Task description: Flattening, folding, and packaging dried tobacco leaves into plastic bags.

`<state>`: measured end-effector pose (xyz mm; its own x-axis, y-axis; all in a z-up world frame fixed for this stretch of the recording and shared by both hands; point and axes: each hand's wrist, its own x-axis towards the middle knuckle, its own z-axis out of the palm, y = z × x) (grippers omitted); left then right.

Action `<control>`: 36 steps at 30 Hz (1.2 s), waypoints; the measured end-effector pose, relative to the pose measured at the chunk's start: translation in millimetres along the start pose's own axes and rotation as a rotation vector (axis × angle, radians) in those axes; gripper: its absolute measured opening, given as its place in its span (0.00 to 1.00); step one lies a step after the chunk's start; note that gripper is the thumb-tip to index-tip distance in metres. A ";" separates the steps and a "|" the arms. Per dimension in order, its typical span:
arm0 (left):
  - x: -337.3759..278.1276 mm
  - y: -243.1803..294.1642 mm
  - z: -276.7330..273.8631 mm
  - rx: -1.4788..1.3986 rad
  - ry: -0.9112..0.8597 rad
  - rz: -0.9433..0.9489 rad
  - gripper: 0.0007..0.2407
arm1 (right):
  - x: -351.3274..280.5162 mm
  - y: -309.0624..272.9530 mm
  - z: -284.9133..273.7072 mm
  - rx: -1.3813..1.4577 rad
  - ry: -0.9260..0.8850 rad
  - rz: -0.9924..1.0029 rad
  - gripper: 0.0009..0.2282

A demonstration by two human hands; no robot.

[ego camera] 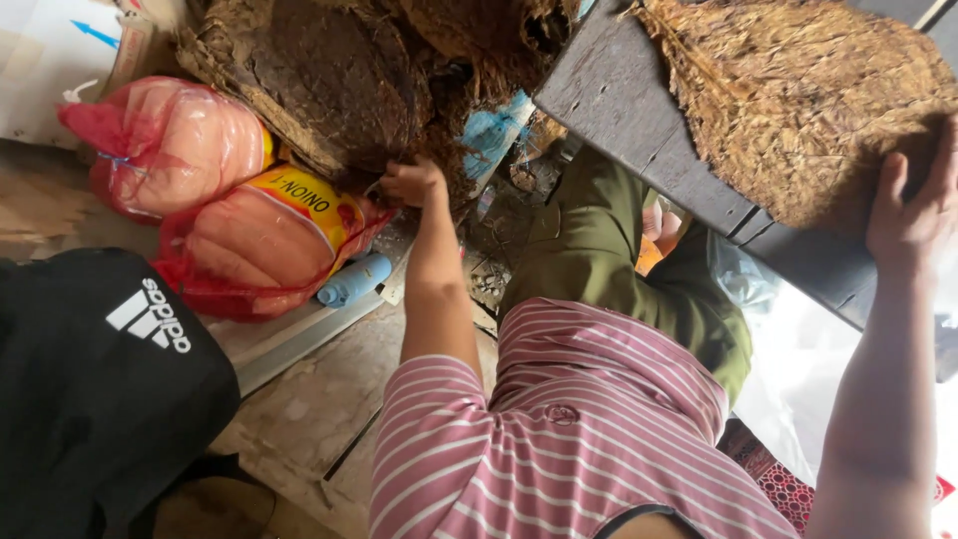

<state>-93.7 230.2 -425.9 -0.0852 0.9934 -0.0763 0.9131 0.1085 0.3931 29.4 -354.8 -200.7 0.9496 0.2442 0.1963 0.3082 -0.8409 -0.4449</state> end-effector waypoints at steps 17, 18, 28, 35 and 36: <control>54.7 -73.4 -53.4 0.235 0.270 0.939 0.05 | -0.1 0.9 16.1 -0.472 0.299 0.167 0.25; 59.3 -73.4 -60.7 0.259 0.111 0.842 0.06 | 0.5 -0.3 19.2 -0.427 0.249 0.188 0.25; 69.3 -46.4 -32.9 0.262 -0.359 0.495 0.14 | 1.8 -1.9 17.5 -0.335 0.104 0.317 0.26; 53.7 -9.6 -27.8 -0.063 -0.477 0.057 0.11 | 2.6 -0.3 17.3 -0.300 0.097 0.305 0.27; 51.6 -6.8 -28.4 -0.139 -0.500 -0.055 0.12 | 3.9 1.1 17.6 -0.304 0.106 0.292 0.27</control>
<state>-115.7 281.8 -406.5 0.1002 0.8514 -0.5148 0.8482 0.1974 0.4915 34.5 -346.2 -215.8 0.9785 -0.0624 0.1964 -0.0179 -0.9752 -0.2206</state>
